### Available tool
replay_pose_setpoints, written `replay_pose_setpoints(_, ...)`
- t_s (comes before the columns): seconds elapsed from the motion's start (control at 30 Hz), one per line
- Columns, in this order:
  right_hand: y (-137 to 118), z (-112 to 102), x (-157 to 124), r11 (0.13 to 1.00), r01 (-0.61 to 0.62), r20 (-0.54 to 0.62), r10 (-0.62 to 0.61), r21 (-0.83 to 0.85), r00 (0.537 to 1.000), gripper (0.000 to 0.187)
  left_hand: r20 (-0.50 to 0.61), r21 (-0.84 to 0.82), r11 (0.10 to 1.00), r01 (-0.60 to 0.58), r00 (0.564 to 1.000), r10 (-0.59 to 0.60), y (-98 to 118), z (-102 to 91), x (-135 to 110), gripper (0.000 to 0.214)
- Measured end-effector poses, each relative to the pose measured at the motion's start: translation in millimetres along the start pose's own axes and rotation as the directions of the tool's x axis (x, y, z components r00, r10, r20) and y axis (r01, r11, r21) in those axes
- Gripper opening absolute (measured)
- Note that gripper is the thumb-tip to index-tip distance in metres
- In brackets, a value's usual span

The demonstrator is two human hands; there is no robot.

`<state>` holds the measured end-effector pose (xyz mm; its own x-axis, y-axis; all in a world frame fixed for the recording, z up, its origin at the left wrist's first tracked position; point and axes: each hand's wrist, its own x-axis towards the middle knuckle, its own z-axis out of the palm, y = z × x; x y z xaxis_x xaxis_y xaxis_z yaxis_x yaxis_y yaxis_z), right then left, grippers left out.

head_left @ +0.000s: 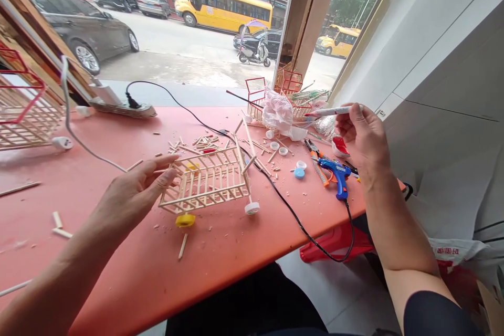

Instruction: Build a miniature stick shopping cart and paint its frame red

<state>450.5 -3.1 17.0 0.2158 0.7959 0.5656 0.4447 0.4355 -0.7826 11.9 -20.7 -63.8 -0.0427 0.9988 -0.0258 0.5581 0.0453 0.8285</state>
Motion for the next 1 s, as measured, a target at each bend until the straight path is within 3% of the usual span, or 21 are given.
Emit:
replay_pose_setpoints(0.1,-32,39,3,0.994,0.105,0.097,-0.107,0.032,0.989,0.053,-0.001,-0.015,1.000,-0.024,1.000,0.024,2,0.3,0,0.098)
replay_pose_setpoints(0.17,-49,59,6,0.981,0.191,0.102,-0.194,0.042,0.976,0.053,0.002,-0.032,0.998,-0.050,0.999,0.050,3,0.5,0,0.097)
replay_pose_setpoints(0.37,-83,94,20,0.946,0.321,0.187,-0.309,-0.040,0.933,0.056,0.013,-0.087,0.994,-0.060,0.998,0.062,-1,3.7,4,0.101)
replay_pose_setpoints(0.5,-89,106,25,0.930,0.354,0.208,-0.329,-0.095,0.921,0.057,0.019,-0.099,0.994,-0.053,0.998,0.055,-6,4.6,6,0.102)
replay_pose_setpoints(0.73,-77,111,31,0.914,0.387,0.165,-0.365,-0.126,0.916,0.047,0.010,-0.094,0.993,-0.074,0.997,0.075,-15,5.4,7,0.096)
replay_pose_setpoints(1.0,-75,115,32,0.927,0.364,0.247,-0.333,-0.091,0.910,0.036,0.015,-0.112,0.993,-0.042,0.999,0.044,-10,5.8,7,0.102)
